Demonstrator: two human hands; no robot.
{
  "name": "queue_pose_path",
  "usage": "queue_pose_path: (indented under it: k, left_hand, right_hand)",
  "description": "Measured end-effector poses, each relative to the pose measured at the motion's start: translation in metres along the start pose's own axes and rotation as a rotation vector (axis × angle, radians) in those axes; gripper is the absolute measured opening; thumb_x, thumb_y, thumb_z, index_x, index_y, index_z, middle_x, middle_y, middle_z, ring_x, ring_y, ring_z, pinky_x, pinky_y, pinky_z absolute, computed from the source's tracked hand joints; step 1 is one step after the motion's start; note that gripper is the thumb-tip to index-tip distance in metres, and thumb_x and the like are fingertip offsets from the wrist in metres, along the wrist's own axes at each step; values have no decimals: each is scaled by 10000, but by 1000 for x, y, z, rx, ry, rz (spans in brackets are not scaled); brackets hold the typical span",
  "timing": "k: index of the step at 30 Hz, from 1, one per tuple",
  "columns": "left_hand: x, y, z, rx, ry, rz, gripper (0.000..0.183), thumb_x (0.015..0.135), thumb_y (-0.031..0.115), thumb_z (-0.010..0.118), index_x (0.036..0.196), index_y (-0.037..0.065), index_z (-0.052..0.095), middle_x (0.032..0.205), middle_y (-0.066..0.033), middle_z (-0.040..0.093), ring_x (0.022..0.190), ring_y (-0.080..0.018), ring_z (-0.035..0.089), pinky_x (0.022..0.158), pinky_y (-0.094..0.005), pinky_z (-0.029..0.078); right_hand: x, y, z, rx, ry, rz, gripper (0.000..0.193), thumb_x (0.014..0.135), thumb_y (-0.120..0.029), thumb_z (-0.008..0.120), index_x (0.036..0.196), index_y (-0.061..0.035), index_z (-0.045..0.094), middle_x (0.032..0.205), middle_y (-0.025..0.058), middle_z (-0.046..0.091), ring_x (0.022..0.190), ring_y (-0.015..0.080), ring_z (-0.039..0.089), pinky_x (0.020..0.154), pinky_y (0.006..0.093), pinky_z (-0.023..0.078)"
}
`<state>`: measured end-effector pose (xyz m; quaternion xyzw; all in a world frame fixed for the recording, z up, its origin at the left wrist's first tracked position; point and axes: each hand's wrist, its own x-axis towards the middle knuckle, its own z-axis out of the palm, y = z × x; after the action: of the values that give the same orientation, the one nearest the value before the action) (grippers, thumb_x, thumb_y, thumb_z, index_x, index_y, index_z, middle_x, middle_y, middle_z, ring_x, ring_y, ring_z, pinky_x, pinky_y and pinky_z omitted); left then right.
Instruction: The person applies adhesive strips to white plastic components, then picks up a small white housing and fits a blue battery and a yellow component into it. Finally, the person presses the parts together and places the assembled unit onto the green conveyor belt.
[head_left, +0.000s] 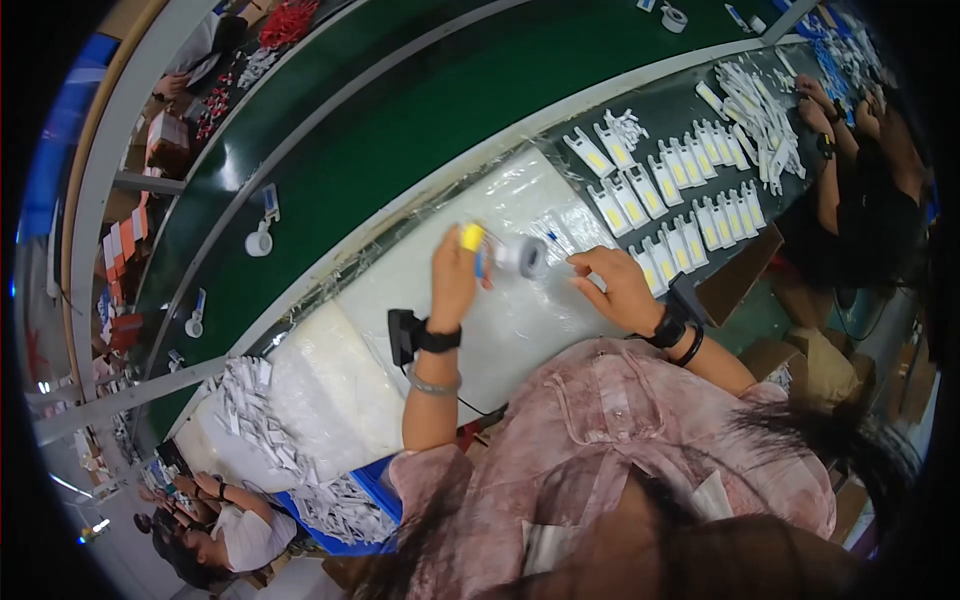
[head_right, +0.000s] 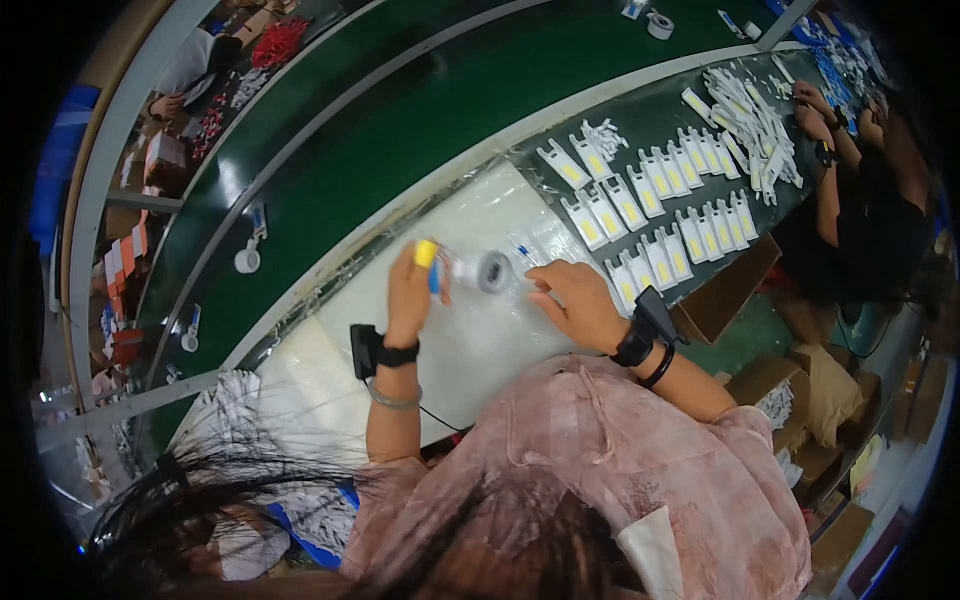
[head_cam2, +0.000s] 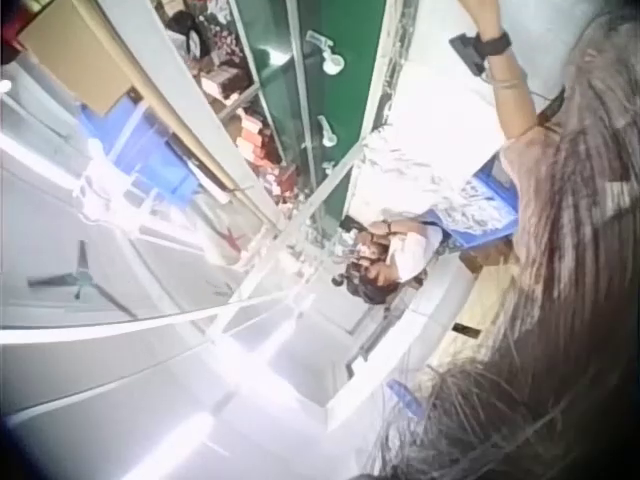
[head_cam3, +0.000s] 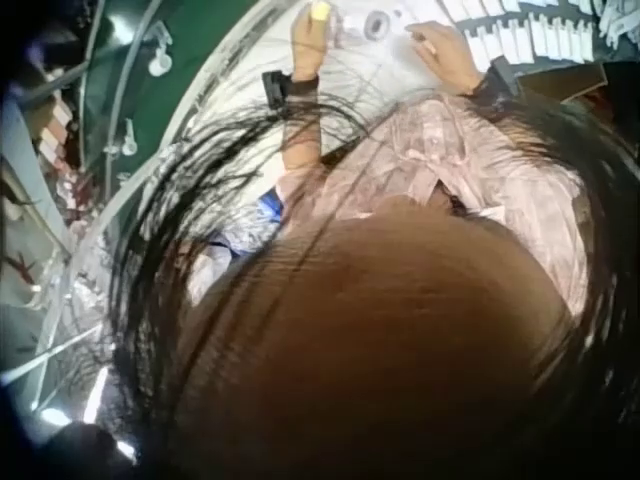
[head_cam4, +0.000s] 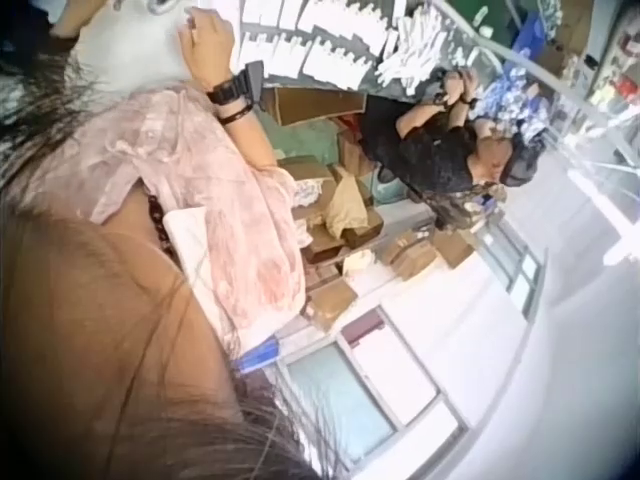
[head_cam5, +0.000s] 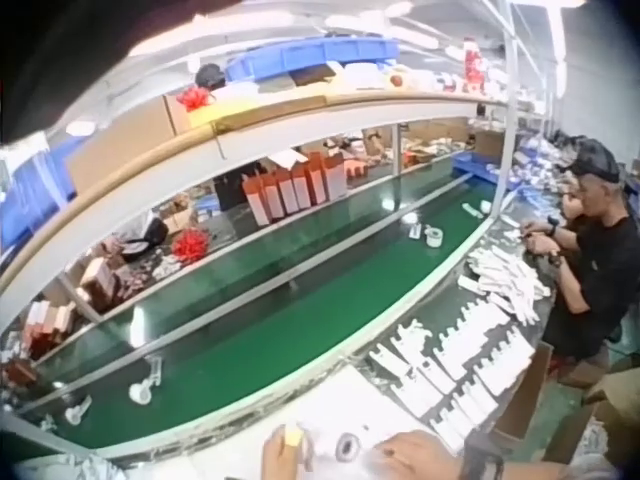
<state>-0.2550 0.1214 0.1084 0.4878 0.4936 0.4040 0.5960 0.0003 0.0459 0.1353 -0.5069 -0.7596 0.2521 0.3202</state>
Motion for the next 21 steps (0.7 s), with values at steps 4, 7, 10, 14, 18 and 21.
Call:
queue_pose_path:
  k: [4, 7, 10, 14, 18, 21]
  left_hand:
    - [77, -19, -76, -54, 200, 89, 188, 1017, 225, 448, 1011, 47, 511, 710, -57, 580, 494, -121, 567, 400, -263, 466]
    - [123, -47, -120, -93, 398, 73, 344, 1003, 178, 461, 1271, -38, 464, 1036, -159, 622, 800, -227, 659, 703, -332, 545]
    - [135, -95, -148, 370, 715, 71, 560, 892, 133, 601, 1367, -83, 398, 1333, -263, 472, 1227, -378, 476, 1049, -447, 368]
    - [117, -125, -113, 728, 664, 400, 567, 829, 120, 656, 1326, -68, 456, 1350, -293, 449, 1217, -409, 469, 1075, -467, 327]
    - [101, -116, -70, 710, 403, 300, 423, 829, 81, 668, 1227, -15, 562, 1276, -239, 535, 1201, -369, 500, 1048, -441, 362]
    - [95, -93, -10, 404, 184, 191, 342, 864, 61, 649, 1194, -7, 586, 1212, -193, 592, 1147, -289, 566, 986, -363, 430]
  right_hand:
    - [7, 32, 27, -69, -81, 184, 310, 813, -68, 694, 1108, -37, 603, 927, 131, 619, 855, 325, 625, 733, 407, 491]
    - [13, 53, 48, -367, -69, 218, 327, 809, -99, 663, 1115, -47, 562, 966, 135, 625, 926, 327, 615, 746, 422, 498]
    - [14, 76, 76, -615, -148, 161, 189, 806, -117, 605, 985, -78, 564, 890, 85, 609, 864, 284, 616, 720, 408, 476]
    - [14, 77, 86, -797, -160, 158, 180, 831, -112, 555, 1009, -93, 562, 846, 66, 599, 787, 245, 629, 654, 377, 493]
    - [16, 68, 84, -753, -203, 190, 200, 808, -107, 576, 1007, -99, 552, 790, 79, 583, 726, 251, 629, 623, 380, 495]
    - [2, 63, 55, -345, -149, 307, 259, 844, -38, 541, 1095, -96, 516, 828, 130, 614, 755, 288, 642, 627, 412, 512]
